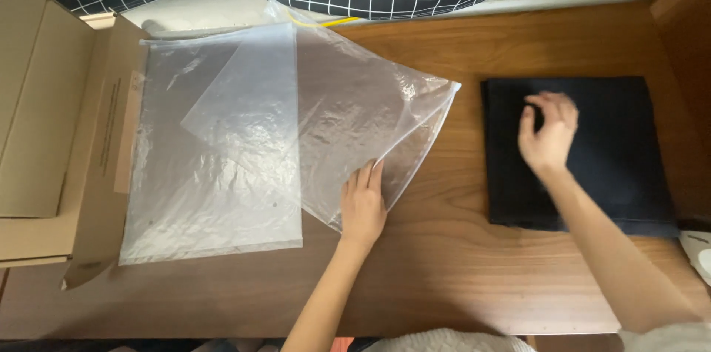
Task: Folding a black t-shirt, placing it in a plastic bag, then into a cardboard box, closing the box, and picking a grey t-shirt from a rack.
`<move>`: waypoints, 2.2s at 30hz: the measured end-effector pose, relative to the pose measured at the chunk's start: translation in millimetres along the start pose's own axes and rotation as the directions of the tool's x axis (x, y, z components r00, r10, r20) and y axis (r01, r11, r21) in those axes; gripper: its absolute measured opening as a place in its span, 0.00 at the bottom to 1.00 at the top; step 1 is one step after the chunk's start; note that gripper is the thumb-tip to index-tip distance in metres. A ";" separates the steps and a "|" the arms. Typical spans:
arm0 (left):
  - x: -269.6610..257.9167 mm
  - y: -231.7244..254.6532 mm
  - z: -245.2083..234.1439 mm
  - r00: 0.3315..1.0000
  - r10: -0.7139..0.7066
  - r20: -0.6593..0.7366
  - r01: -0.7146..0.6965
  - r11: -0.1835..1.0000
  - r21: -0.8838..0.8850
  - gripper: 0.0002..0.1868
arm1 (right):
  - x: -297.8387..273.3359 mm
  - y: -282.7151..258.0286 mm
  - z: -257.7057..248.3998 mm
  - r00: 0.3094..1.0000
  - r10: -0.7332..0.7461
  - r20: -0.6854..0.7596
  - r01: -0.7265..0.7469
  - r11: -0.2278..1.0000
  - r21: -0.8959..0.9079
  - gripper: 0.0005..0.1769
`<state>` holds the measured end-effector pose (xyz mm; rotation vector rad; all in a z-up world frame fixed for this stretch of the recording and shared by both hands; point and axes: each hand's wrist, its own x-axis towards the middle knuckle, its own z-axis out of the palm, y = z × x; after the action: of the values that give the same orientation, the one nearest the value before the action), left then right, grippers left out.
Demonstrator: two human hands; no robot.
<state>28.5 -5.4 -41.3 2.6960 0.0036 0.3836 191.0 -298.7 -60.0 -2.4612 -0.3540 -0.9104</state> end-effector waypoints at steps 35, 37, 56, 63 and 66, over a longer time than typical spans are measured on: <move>13.7 -7.2 6.6 0.991 -0.017 0.136 0.023 0.999 -0.043 0.34 | -68.9 -87.4 -52.1 0.641 -0.502 0.581 0.516 0.842 0.157 0.27; 13.5 -7.9 8.7 0.987 0.001 0.161 0.003 1.000 -0.026 0.35 | -73.3 -98.5 -57.8 0.529 -0.664 0.528 0.578 0.738 0.348 0.25; -7.4 -0.9 10.5 0.975 0.112 0.191 -0.131 0.987 0.091 0.42 | 39.3 -74.8 -5.6 0.397 0.168 0.902 -0.288 0.956 -0.051 0.19; -10.6 0.6 6.9 0.972 0.128 0.197 -0.146 0.986 0.082 0.43 | 46.7 -87.6 0.7 0.379 0.119 0.918 -0.335 0.942 0.016 0.12; -13.2 -2.8 5.9 0.968 0.144 0.204 -0.160 0.985 0.065 0.43 | 50.3 -96.4 3.2 0.383 0.134 0.914 -0.383 0.923 0.025 0.13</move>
<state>17.5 -6.0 -51.1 2.8122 -0.2526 0.1598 191.9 -211.8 5.4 -2.4316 -0.3584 0.6912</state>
